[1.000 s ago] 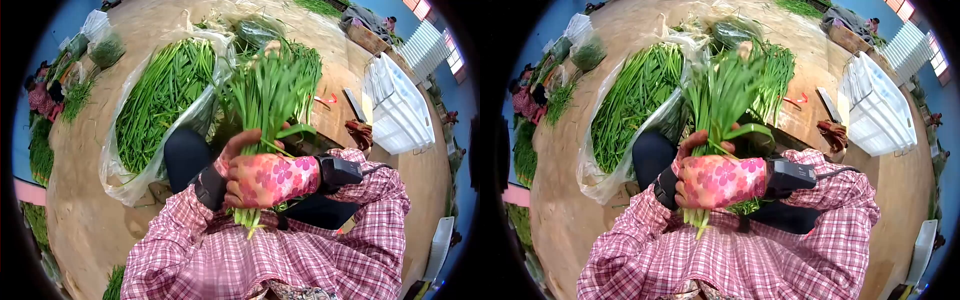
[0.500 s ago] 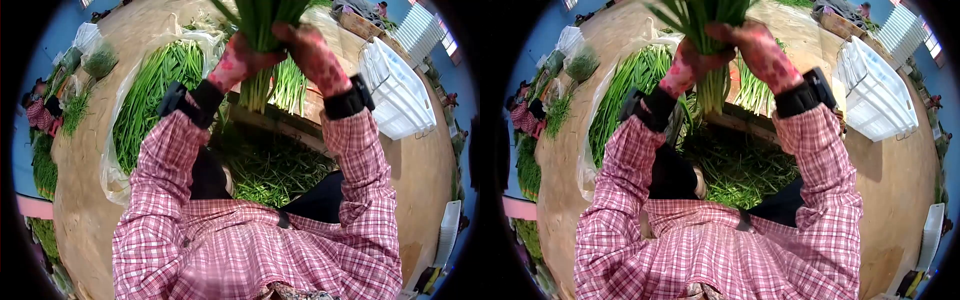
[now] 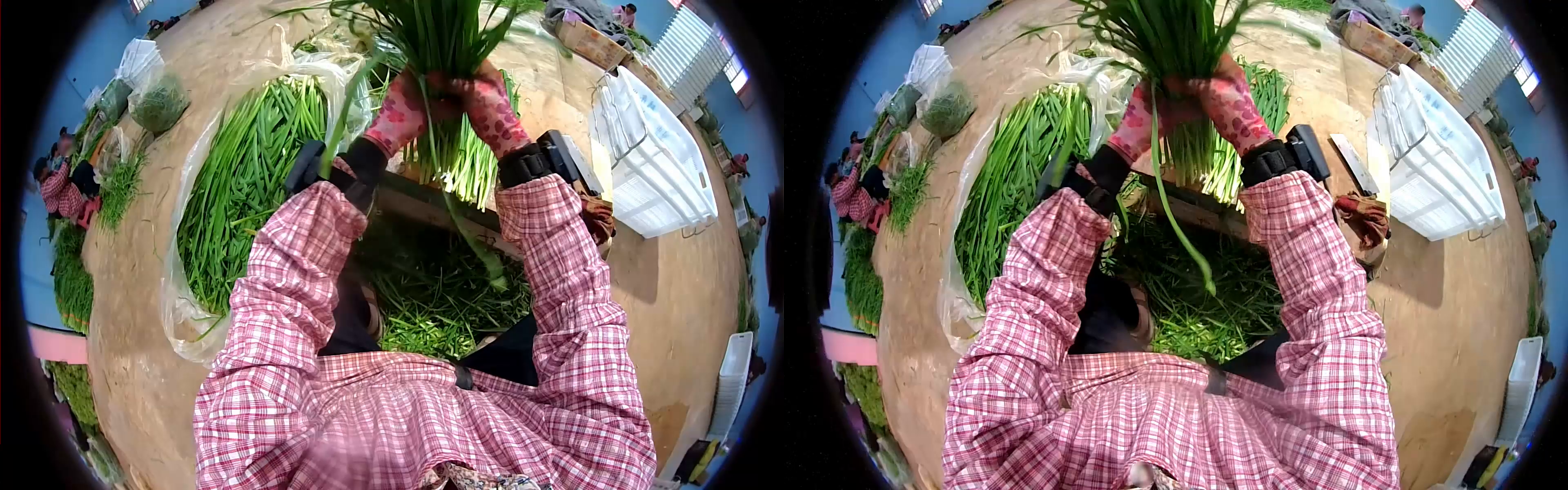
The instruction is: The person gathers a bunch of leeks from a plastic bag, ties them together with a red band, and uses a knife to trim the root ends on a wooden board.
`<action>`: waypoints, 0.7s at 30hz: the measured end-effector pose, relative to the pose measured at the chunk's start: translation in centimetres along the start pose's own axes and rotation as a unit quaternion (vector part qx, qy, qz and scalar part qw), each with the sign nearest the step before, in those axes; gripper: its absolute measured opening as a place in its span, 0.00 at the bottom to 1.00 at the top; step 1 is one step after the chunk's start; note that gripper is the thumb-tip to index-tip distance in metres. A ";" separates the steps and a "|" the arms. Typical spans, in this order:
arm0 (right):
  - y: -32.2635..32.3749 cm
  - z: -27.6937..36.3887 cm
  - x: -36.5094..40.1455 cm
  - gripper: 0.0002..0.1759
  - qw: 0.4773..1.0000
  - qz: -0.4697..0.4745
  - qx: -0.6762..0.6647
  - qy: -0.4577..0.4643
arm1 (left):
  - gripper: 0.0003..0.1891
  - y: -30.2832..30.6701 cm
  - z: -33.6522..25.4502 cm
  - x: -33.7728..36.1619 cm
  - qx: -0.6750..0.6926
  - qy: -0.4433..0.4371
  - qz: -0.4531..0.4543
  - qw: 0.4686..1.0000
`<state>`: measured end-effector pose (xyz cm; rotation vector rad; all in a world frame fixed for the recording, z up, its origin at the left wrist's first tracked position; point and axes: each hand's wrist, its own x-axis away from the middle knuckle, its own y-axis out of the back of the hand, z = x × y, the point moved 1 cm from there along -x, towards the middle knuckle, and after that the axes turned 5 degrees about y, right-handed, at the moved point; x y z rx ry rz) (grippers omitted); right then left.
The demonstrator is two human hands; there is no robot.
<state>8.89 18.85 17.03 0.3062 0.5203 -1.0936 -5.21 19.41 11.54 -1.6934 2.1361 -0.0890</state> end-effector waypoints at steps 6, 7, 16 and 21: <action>0.6 -3.1 -1.4 0.39 0.979 0.031 0.181 -0.088 | 0.28 1.7 -0.5 1.2 -0.267 -0.098 0.016 0.959; 0.2 -2.8 -1.3 0.38 0.983 0.055 0.144 -0.097 | 0.27 2.1 -1.3 1.6 -0.179 -0.069 -0.011 0.981; -3.7 8.1 3.3 0.24 0.997 0.072 0.012 0.035 | 0.18 4.1 -6.1 8.5 0.069 -0.072 -0.162 0.982; 1.3 5.2 13.9 0.15 0.994 -0.054 0.043 -0.079 | 0.28 4.2 -9.3 16.5 0.180 -0.125 -0.180 0.959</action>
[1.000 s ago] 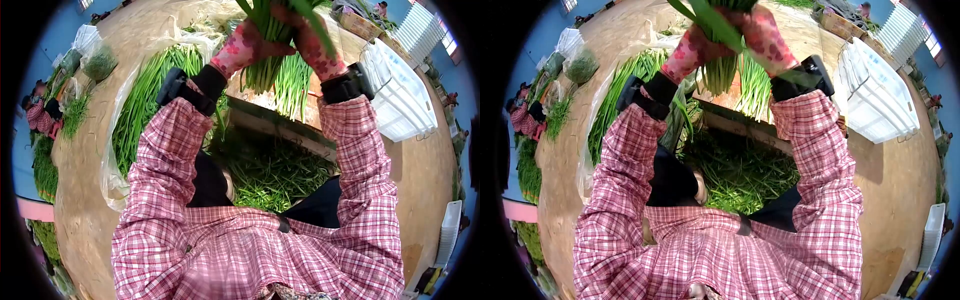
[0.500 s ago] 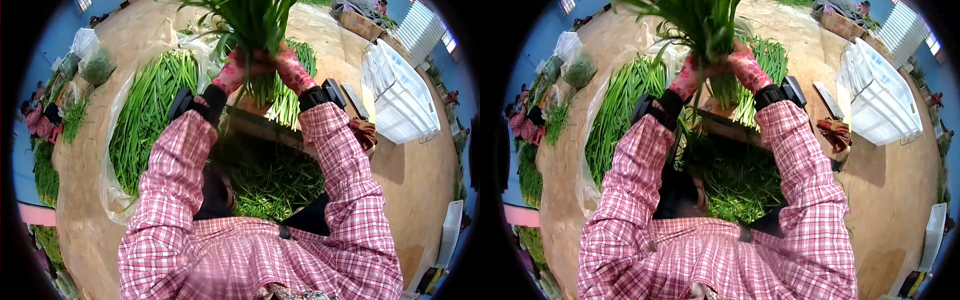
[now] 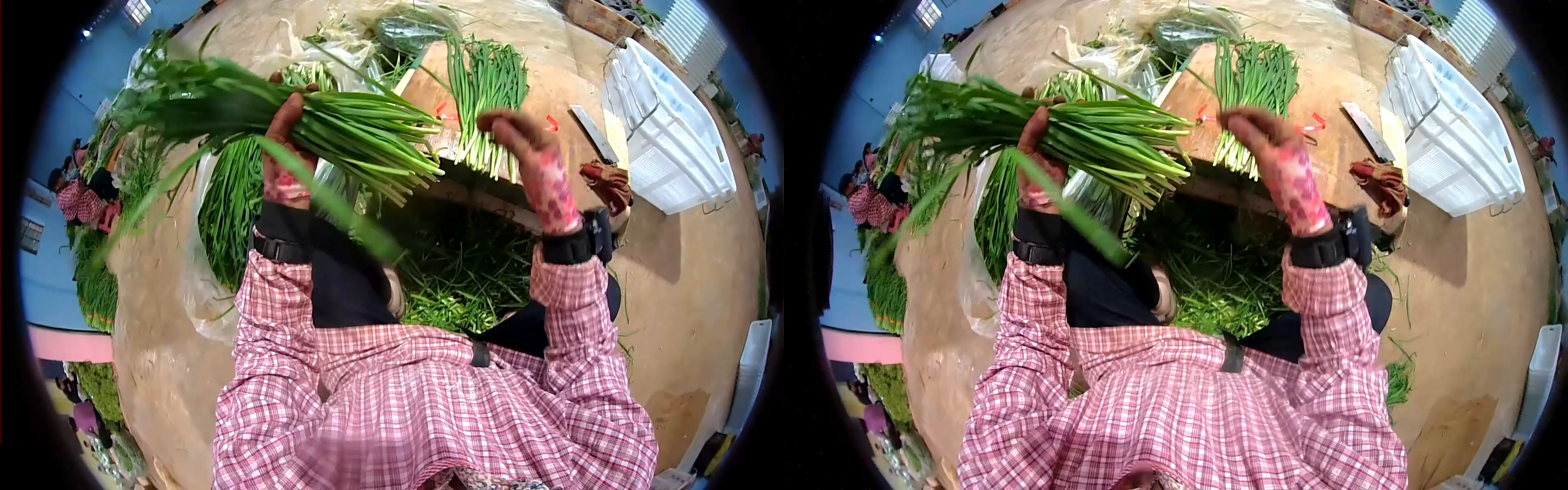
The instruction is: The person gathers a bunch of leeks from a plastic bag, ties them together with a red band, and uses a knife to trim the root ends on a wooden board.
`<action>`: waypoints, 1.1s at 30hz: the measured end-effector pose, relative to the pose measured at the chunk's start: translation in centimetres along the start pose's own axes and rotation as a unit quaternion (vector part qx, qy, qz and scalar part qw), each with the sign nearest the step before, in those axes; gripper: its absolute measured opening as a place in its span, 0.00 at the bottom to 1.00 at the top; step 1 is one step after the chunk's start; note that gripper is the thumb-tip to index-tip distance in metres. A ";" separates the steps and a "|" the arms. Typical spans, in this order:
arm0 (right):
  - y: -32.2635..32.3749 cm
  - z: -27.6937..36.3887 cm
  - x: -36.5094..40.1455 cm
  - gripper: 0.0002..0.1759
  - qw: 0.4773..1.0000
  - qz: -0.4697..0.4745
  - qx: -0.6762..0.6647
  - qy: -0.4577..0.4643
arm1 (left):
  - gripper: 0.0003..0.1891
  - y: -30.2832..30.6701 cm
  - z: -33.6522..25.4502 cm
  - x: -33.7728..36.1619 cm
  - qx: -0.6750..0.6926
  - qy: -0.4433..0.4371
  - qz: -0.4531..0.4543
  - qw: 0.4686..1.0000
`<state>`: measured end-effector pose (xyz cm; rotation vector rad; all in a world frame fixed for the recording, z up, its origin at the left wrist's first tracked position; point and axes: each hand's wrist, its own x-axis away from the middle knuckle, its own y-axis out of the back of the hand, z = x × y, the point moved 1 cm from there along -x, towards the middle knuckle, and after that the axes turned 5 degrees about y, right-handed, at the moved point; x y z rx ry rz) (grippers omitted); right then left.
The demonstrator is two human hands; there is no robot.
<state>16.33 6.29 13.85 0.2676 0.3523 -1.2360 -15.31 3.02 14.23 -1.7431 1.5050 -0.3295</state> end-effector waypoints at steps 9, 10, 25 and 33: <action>-6.9 -0.2 5.9 0.08 0.972 0.044 0.220 0.076 | 0.25 1.5 1.6 5.0 0.098 -0.027 0.058 0.993; -6.8 -0.4 6.5 0.08 0.969 0.035 0.232 0.079 | 0.24 1.7 1.7 5.2 0.105 -0.028 0.054 0.993; 1.2 -6.3 7.2 0.16 0.969 -0.058 0.228 -0.077 | 0.28 3.5 0.8 6.8 0.107 -0.026 0.103 0.988; -4.9 -2.9 3.8 0.16 0.981 0.025 -0.145 -0.130 | 0.28 2.1 1.9 7.4 0.112 0.008 0.139 0.984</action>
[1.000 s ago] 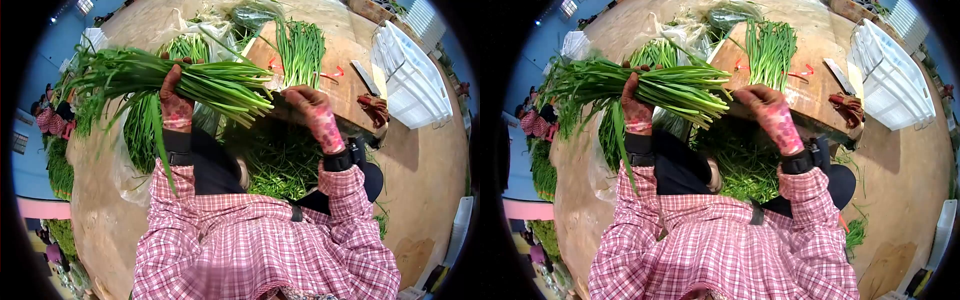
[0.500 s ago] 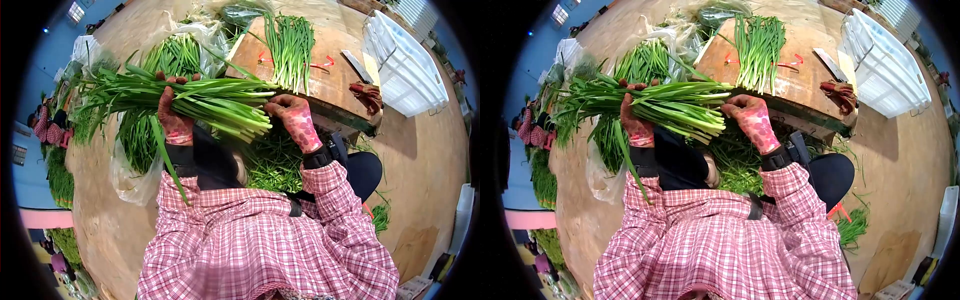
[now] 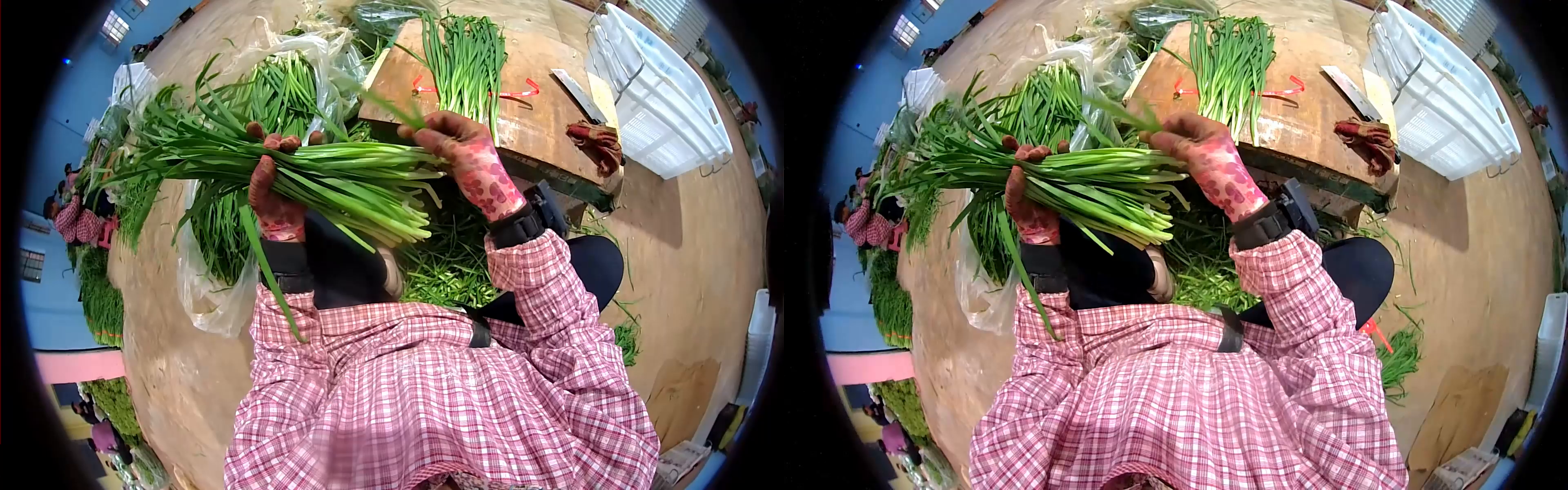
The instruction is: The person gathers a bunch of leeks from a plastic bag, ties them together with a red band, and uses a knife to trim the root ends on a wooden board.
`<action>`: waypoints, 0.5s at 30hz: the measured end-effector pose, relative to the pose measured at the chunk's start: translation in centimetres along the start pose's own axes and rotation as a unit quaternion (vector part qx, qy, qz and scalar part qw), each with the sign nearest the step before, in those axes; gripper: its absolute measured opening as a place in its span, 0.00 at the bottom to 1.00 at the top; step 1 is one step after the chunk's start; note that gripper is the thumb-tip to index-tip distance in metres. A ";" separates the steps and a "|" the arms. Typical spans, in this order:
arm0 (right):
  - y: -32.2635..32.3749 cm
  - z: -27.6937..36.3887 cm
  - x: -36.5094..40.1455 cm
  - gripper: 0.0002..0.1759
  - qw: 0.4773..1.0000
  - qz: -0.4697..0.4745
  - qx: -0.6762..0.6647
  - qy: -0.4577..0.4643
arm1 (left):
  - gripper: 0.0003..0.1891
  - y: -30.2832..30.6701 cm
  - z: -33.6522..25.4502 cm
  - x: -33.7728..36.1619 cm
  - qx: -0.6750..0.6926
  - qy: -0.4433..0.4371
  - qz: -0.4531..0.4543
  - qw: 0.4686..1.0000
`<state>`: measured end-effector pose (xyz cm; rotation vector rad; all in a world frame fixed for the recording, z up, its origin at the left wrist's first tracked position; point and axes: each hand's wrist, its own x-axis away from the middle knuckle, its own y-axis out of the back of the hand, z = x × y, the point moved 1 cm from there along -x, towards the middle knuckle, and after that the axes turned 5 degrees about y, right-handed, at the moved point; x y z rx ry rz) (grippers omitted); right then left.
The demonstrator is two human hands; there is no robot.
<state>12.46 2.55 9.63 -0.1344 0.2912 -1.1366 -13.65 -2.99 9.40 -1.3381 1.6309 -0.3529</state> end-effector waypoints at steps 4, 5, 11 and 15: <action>2.2 -0.9 1.7 0.14 0.972 -0.132 -0.194 -0.011 | 0.28 0.3 -0.4 0.2 0.007 -0.001 -0.011 1.000; 4.0 -2.2 2.0 0.14 0.963 -0.159 -0.219 0.013 | 0.27 0.2 -0.7 0.3 0.007 -0.001 -0.007 1.000; 2.6 -1.3 4.2 0.29 0.983 -0.007 -0.182 -0.035 | 0.28 -0.7 -0.1 -0.2 -0.010 -0.010 0.019 1.000; 0.2 -2.0 3.6 0.28 0.993 -0.040 -0.099 -0.048 | 0.27 -1.0 1.1 -0.3 -0.015 0.016 0.035 0.999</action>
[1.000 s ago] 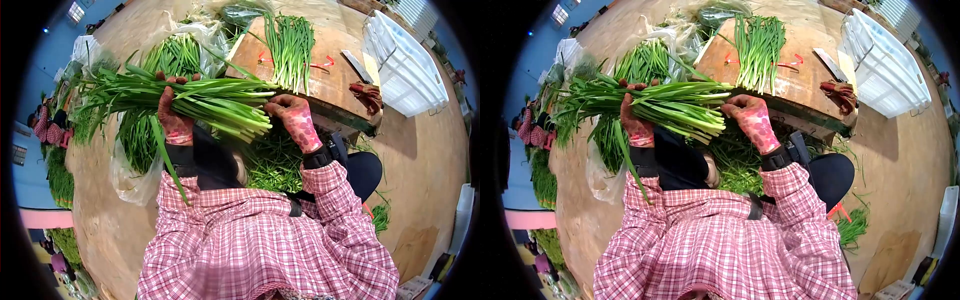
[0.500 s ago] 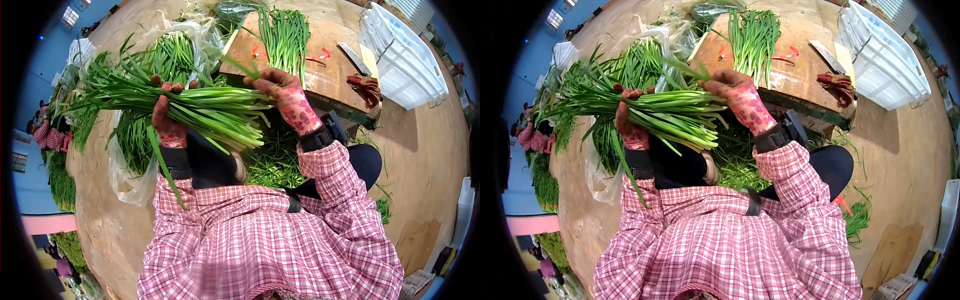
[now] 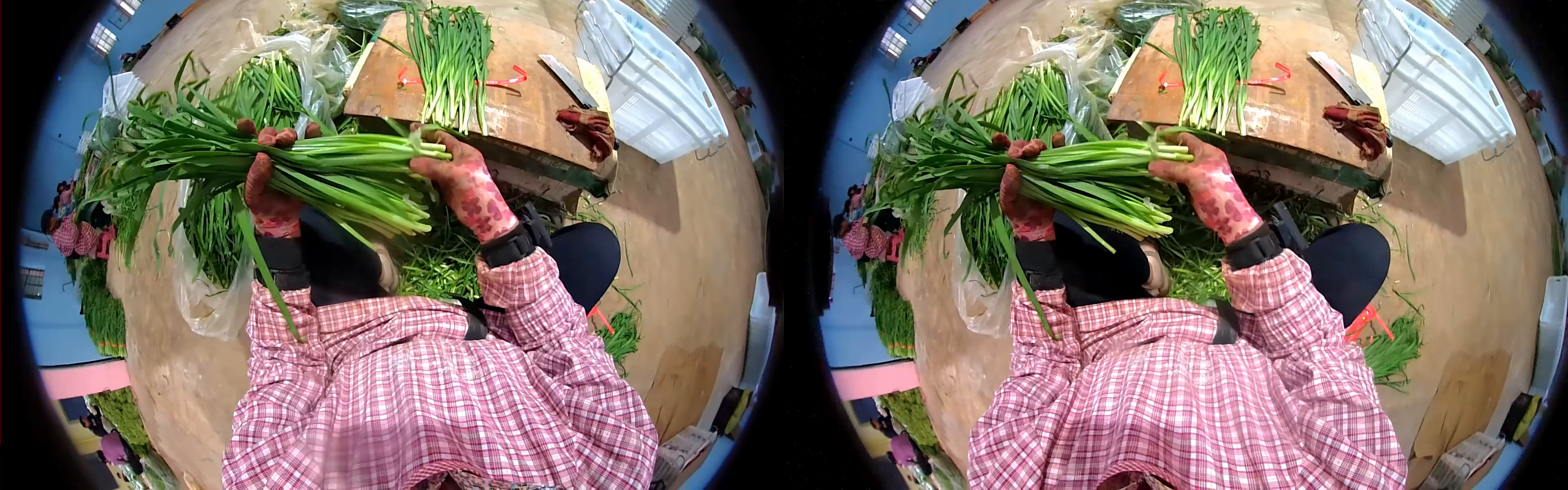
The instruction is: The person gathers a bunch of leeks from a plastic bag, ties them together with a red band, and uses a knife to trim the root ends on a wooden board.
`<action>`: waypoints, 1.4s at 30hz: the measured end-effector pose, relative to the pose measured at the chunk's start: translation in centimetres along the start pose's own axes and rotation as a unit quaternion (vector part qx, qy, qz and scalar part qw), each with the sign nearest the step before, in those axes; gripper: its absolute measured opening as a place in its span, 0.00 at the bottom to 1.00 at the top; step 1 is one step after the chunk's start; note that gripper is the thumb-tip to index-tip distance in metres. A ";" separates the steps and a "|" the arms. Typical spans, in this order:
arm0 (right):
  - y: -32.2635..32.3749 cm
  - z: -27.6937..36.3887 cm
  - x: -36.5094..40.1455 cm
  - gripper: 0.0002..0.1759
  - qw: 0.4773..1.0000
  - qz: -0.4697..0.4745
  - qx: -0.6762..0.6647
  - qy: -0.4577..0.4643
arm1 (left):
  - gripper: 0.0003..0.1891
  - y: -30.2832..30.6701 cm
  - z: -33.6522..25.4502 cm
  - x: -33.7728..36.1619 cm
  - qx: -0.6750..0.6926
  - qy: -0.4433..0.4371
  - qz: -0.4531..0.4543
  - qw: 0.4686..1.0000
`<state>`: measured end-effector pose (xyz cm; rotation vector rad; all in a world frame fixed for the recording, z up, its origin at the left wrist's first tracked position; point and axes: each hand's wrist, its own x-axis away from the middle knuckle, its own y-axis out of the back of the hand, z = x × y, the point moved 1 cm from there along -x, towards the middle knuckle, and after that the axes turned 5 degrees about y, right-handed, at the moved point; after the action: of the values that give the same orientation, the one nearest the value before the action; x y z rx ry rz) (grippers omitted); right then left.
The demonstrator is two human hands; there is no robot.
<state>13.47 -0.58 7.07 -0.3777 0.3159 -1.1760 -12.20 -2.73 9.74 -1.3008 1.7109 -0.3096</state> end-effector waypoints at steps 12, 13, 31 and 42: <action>1.7 1.3 2.5 0.09 0.887 -0.100 0.413 0.182 | 0.24 1.7 -0.6 -0.5 0.005 -0.041 -0.049 0.998; 1.0 1.1 2.2 0.10 0.828 -0.068 0.497 0.251 | 0.23 1.5 -0.2 -0.5 0.017 -0.028 -0.038 0.999; -1.9 1.8 1.9 0.05 0.817 -0.017 0.510 0.269 | 0.24 0.3 0.5 -0.9 -0.001 -0.014 -0.082 0.997; 0.0 2.0 1.4 0.14 0.846 -0.076 0.501 0.164 | 0.21 0.2 -0.6 -1.2 0.008 0.017 -0.042 0.999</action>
<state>14.79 -1.67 8.77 0.7388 -0.0712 -1.3980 -12.80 -1.83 10.56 -1.3656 1.6814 -0.3956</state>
